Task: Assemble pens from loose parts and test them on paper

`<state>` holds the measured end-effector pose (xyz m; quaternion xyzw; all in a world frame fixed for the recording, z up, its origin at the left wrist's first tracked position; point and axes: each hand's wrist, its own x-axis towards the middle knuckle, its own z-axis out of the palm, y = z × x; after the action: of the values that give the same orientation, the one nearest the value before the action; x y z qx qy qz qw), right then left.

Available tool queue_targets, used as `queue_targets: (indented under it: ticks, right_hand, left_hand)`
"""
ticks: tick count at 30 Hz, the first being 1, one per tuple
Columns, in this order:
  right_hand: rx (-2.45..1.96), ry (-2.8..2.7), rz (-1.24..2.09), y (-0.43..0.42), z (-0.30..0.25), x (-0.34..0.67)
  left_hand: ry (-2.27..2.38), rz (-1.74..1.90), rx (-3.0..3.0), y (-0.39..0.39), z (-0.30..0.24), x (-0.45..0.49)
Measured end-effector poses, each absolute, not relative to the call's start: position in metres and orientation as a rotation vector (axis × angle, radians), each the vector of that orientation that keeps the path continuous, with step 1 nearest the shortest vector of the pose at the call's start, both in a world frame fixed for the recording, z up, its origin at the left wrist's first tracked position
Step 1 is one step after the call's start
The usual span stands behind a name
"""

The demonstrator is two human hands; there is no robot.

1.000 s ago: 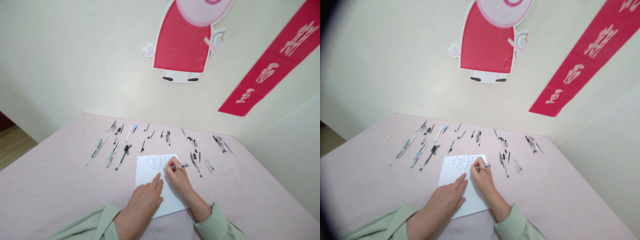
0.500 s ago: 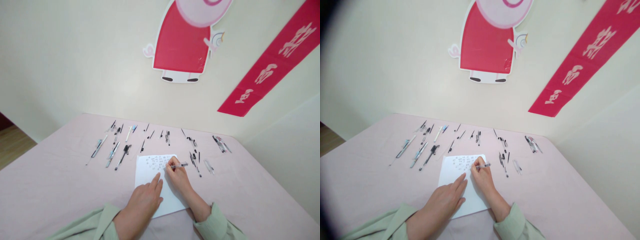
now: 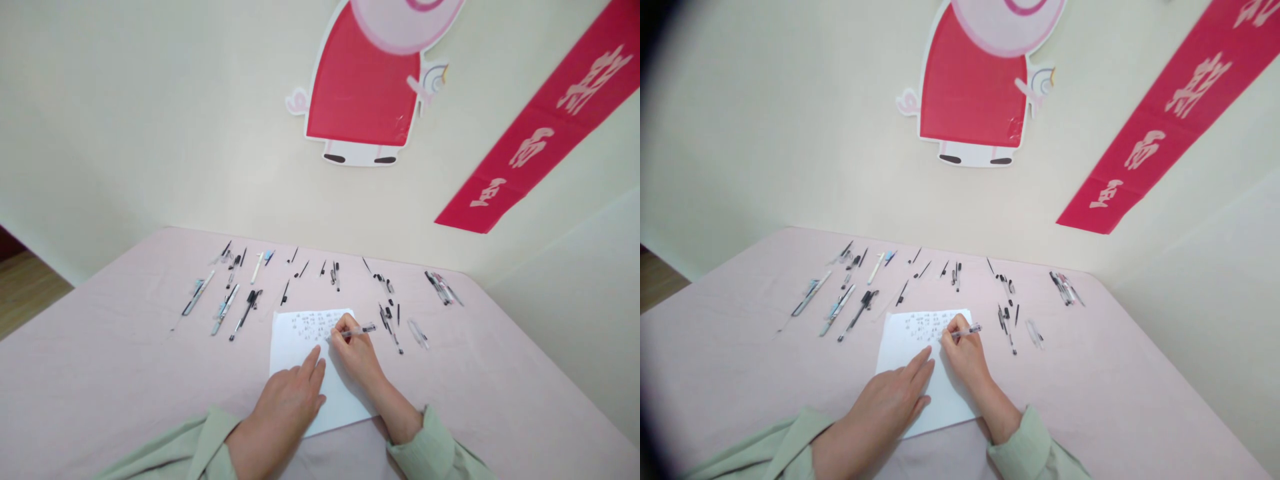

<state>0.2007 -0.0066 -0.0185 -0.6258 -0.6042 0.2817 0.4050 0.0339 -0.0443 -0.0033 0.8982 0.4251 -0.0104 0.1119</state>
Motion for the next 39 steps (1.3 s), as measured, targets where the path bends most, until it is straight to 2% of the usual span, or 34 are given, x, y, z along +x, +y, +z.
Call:
queue_targets:
  ticks: [19,22,28,34,39]
  right_hand:
    - [-1.505,-1.35,0.813,-0.003,-0.018,0.207]
    - [-1.417,-1.27,0.91,-0.001,-0.019,0.208]
    - [-1.278,-1.278,1.173,-0.008,-0.012,0.196]
    - [-1.214,-1.375,1.312,-0.015,-0.008,0.186]
    - [-1.029,-1.039,1.566,-0.009,-0.006,0.197]
  left_hand:
    - [1.237,0.001,2.603,-0.044,-0.005,0.032]
    - [1.223,0.174,2.5,-0.036,-0.004,0.026]
    - [1.226,0.768,2.314,-0.007,-0.003,0.014]
    - [1.081,0.76,2.361,-0.005,-0.002,0.014]
    - [1.202,0.79,2.27,-0.003,-0.002,0.012]
